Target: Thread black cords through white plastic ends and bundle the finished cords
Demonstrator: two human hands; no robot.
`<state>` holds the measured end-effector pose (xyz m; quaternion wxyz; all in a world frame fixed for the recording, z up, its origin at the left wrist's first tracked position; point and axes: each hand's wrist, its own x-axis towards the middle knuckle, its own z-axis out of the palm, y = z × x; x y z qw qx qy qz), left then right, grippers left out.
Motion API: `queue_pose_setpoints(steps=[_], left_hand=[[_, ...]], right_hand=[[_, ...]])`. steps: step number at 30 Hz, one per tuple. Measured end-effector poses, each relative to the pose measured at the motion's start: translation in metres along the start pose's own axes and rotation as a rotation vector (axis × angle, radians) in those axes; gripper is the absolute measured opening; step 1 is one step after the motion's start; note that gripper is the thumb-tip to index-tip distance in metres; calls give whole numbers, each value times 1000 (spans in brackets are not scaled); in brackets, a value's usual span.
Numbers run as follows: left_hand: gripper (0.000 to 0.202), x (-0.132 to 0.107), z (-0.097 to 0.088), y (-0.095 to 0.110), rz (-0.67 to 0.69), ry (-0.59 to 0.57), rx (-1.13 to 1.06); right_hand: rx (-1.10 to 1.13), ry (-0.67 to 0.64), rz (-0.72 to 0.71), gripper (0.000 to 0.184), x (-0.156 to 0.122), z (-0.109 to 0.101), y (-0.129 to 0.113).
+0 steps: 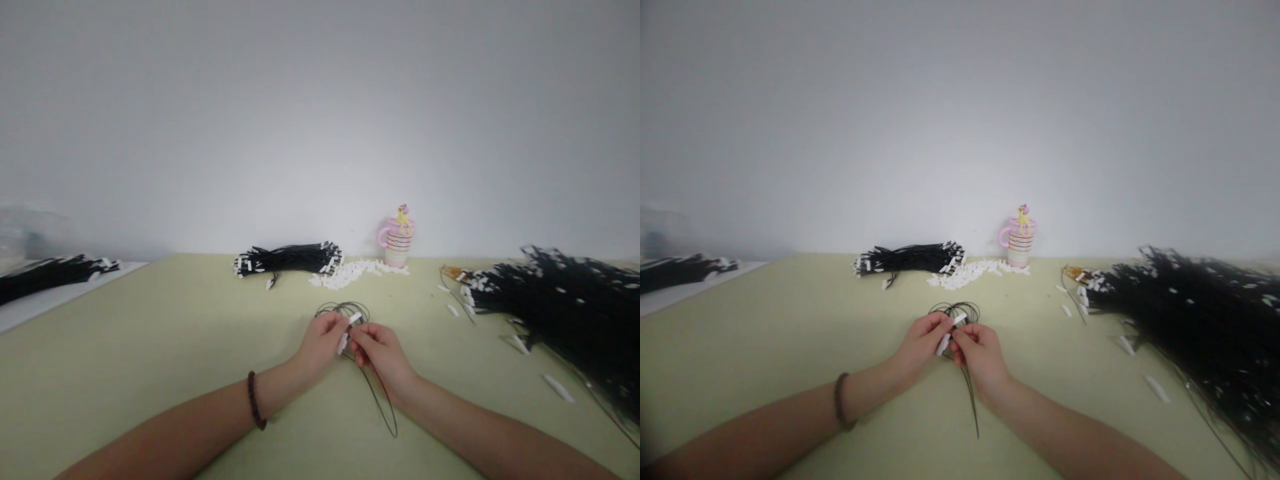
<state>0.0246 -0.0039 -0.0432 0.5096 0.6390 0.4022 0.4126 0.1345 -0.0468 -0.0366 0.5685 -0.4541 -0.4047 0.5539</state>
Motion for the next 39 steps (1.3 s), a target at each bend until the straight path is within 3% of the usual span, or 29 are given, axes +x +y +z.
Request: queue_pose_setpoints(steps=[8, 14, 17, 22, 25, 28, 33, 36, 39], left_hand=[[27, -2, -1, 8, -65, 59, -95], [25, 11, -17, 11, -150, 184, -218], [23, 19, -27, 22, -133, 224, -308], [17, 23, -40, 57, -89, 180, -552], [13, 16, -44, 79, -89, 82, -637], [13, 5, -41, 95, -99, -92, -686], [19, -13, -34, 103, -128, -308, -651], [21, -22, -40, 105, -164, -507, -521], [21, -33, -46, 111, -239, -762, -199]], right_hand=[[-12, -10, -5, 22, -2, -1, -3], [-10, -89, 31, 13, 1, -7, 4], [1, -161, 34, 12, 3, -11, 6], [0, -285, 54, 9, 4, -13, 4], [6, -348, 68, 11, 3, -13, 3], [-3, -442, 83, 18, 3, -14, 2], [23, -545, 84, 23, 4, -18, 1], [127, -497, 112, 24, 5, -20, -2], [188, -469, 129, 25, 9, -23, -5]])
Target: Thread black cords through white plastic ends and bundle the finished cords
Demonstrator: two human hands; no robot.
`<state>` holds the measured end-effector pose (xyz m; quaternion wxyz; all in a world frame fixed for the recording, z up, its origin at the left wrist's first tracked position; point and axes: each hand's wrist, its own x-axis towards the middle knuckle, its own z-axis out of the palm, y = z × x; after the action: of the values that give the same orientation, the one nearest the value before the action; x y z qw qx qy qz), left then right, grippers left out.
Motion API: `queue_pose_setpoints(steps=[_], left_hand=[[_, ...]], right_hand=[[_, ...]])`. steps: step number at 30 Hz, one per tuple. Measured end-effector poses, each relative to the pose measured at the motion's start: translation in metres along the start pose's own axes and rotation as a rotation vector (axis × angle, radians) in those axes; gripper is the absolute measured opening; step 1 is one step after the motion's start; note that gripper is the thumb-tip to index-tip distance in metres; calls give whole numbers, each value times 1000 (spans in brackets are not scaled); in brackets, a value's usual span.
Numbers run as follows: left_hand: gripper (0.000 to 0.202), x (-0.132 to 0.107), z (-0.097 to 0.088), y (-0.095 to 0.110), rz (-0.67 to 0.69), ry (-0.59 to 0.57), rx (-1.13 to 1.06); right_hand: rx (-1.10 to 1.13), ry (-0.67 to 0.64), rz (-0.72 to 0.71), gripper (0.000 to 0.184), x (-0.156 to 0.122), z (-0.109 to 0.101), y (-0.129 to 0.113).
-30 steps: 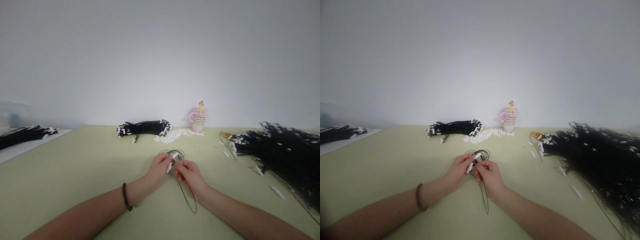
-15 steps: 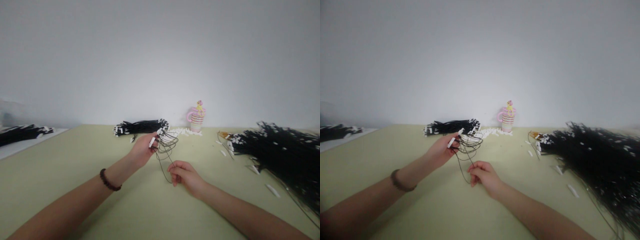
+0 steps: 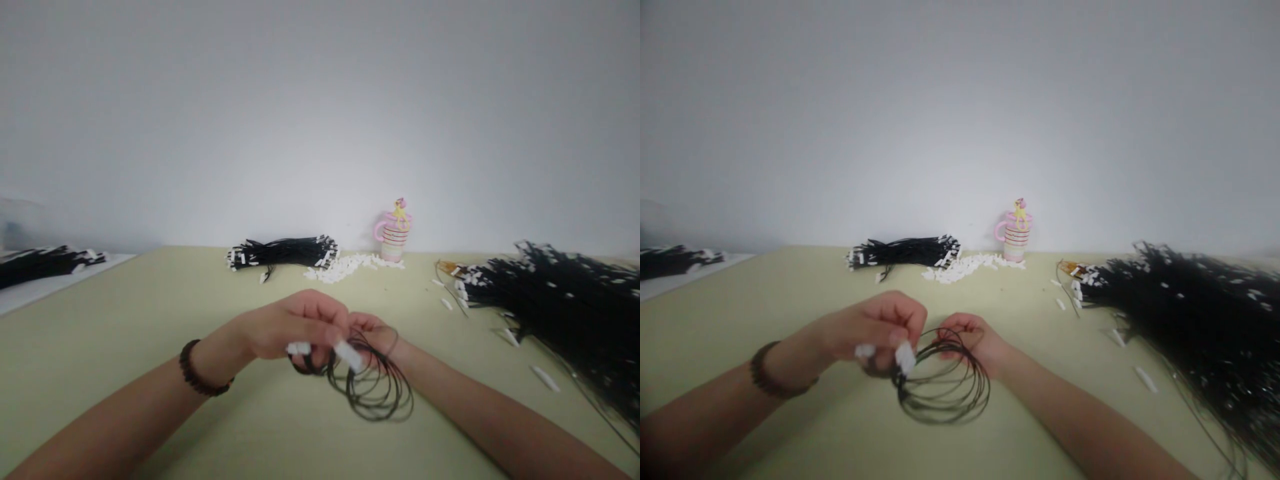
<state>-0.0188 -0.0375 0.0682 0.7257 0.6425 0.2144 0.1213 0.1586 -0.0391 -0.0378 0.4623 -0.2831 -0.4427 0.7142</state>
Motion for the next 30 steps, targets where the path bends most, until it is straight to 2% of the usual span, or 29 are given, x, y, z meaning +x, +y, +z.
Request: queue_pose_setpoints(steps=[3, 5, 8, 11, 14, 16, 19, 21, 26, 28, 30], left_hand=[[15, -4, 9, -1, -124, -247, 351], [12, 1, 14, -8, -117, -408, 546], [13, 13, 14, -27, -43, -466, 731], [16, 24, 6, -44, -28, -426, 721], [20, 29, -4, -52, -68, -380, 627], [20, 31, -9, -54, -75, -350, 560], [19, 33, -18, -54, -63, -278, 497], [20, 35, -27, -55, -35, -225, 518], [24, 38, -51, -60, 71, -62, 575], [27, 38, -56, -61, 53, -17, 568], [30, 38, -59, -61, 28, 15, 566]], right_hand=[[-34, -7, -11, 20, 3, -4, -5], [-71, 18, -34, 18, 4, -6, -8], [-115, 56, -62, 18, 6, -7, -10], [-142, 78, -67, 19, 7, -7, -11], [-212, 171, -101, 19, 9, -9, -13], [-368, 281, -200, 16, 10, -11, -15], [-735, 404, -418, 10, 7, -11, -18], [-929, 387, -479, 9, 3, -7, -16], [-1315, 185, -453, 19, -12, 12, -2], [-1474, 150, -491, 18, -15, 15, 5], [-1537, 134, -509, 17, -15, 14, 9]])
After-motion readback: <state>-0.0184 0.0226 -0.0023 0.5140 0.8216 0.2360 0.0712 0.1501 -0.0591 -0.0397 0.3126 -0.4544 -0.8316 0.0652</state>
